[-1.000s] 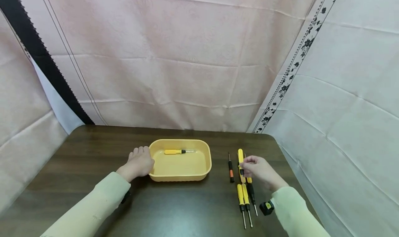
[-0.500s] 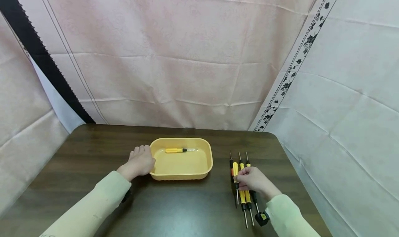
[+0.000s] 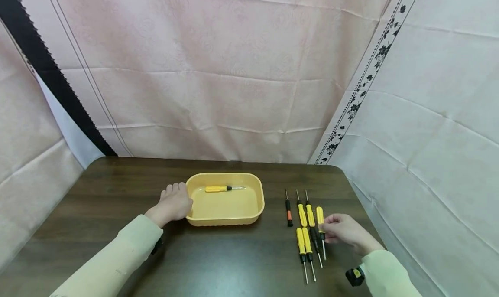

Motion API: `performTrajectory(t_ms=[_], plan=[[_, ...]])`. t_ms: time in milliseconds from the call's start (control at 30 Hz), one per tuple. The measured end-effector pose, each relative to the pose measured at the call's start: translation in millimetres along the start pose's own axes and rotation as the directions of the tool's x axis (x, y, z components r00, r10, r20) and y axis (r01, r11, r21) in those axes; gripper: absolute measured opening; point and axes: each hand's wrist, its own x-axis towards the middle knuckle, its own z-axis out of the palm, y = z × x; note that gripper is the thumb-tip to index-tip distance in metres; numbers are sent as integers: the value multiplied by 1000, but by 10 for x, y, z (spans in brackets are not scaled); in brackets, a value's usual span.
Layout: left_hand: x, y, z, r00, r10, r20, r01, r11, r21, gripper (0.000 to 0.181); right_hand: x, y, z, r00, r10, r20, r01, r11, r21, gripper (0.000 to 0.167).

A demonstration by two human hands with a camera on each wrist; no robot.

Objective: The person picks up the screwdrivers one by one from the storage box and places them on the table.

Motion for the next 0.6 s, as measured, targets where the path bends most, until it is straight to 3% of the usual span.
performTrajectory(t_ms=[300,600], plan=[[-4,18,-30,1000,-7,0,7,1000,-7,33,-92,376,-108,997,74,37,-71,995,-74,21],[-1,16,-13,1000,-4,-2,4,1000,-4,32,-144,373,-22,994,106,10,-104,986,-134,20]])
